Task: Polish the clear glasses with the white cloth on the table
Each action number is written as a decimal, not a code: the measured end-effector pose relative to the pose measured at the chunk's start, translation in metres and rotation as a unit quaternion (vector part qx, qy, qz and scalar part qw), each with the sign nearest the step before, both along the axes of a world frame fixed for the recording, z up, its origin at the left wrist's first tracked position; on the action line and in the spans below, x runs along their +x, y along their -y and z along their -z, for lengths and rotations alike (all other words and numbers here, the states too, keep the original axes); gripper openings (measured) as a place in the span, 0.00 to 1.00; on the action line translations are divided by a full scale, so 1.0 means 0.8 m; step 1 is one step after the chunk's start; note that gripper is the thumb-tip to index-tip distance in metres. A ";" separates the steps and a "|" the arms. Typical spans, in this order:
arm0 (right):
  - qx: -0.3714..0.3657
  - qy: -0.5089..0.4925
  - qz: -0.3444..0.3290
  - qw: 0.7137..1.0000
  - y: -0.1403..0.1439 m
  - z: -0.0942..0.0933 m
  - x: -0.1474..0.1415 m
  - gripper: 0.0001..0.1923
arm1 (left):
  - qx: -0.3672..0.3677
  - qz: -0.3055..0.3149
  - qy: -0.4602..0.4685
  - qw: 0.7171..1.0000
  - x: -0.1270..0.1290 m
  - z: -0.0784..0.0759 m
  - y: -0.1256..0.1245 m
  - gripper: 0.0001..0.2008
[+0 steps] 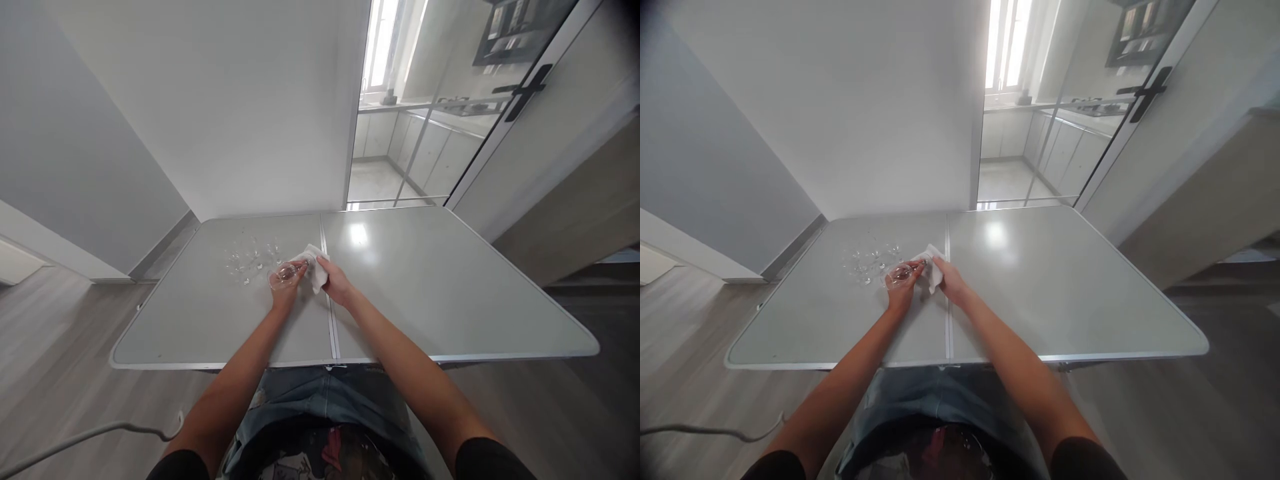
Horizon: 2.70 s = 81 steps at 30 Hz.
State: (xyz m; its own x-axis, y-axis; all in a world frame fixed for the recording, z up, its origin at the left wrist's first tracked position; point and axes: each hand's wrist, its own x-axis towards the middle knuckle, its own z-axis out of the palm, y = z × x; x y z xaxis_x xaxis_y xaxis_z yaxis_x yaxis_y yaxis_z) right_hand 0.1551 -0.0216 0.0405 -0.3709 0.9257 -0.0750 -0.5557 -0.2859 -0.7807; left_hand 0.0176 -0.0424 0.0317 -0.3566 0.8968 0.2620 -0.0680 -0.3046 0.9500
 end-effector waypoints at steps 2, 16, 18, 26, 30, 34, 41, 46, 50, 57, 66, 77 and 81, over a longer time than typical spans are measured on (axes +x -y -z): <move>-0.011 0.007 -0.010 1.000 0.000 0.000 0.001 0.17 | 0.003 -0.027 -0.003 1.000 -0.001 0.000 -0.001 0.13; -0.039 -0.019 0.006 0.999 -0.001 0.002 0.007 0.16 | 0.020 -0.046 -0.014 0.999 -0.007 0.013 -0.009 0.11; -0.037 -0.038 0.011 0.999 0.000 -0.001 0.005 0.16 | 0.015 -0.028 -0.019 0.999 -0.007 0.014 -0.009 0.11; -0.054 -0.017 -0.038 0.998 0.000 0.001 0.007 0.17 | 0.021 -0.056 -0.026 0.998 -0.007 0.011 -0.010 0.10; -0.025 -0.054 -0.020 0.998 -0.002 0.005 0.003 0.18 | 0.010 -0.018 -0.035 0.999 -0.006 0.012 -0.008 0.11; -0.042 -0.040 -0.064 0.996 -0.001 0.006 0.002 0.16 | 0.018 -0.030 -0.056 0.998 -0.006 0.010 -0.008 0.11; -0.023 -0.060 -0.021 0.998 0.002 -0.001 0.003 0.17 | 0.010 -0.030 -0.038 0.999 -0.006 0.009 -0.007 0.12; -0.035 -0.020 -0.074 0.996 0.004 -0.002 0.002 0.17 | 0.018 -0.060 -0.052 0.997 -0.009 0.008 -0.009 0.11; -0.019 -0.046 -0.018 0.999 0.002 -0.001 0.002 0.19 | 0.016 -0.059 -0.046 0.997 -0.010 0.008 -0.009 0.11; -0.039 -0.030 -0.070 0.996 0.003 0.002 0.002 0.16 | 0.019 -0.061 -0.057 0.996 -0.009 0.006 -0.008 0.10; -0.023 -0.031 -0.065 0.997 0.000 0.004 0.002 0.17 | 0.017 -0.036 -0.064 0.997 -0.008 0.007 -0.009 0.11; -0.006 -0.002 -0.017 1.000 -0.002 0.009 -0.002 0.17 | 0.010 -0.019 -0.078 0.997 -0.008 0.007 -0.006 0.11; 0.071 0.079 0.043 0.993 0.003 0.012 -0.007 0.16 | 0.005 -0.021 -0.074 0.997 -0.011 0.007 -0.010 0.11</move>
State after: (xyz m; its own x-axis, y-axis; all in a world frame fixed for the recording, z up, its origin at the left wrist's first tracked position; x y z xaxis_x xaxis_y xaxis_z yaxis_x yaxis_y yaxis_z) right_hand 0.1493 -0.0237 0.0310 -0.2848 0.9586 0.0078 -0.4412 -0.1239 -0.8888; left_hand 0.0085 -0.0347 0.0257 -0.3496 0.8791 0.3239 0.0861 -0.3141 0.9455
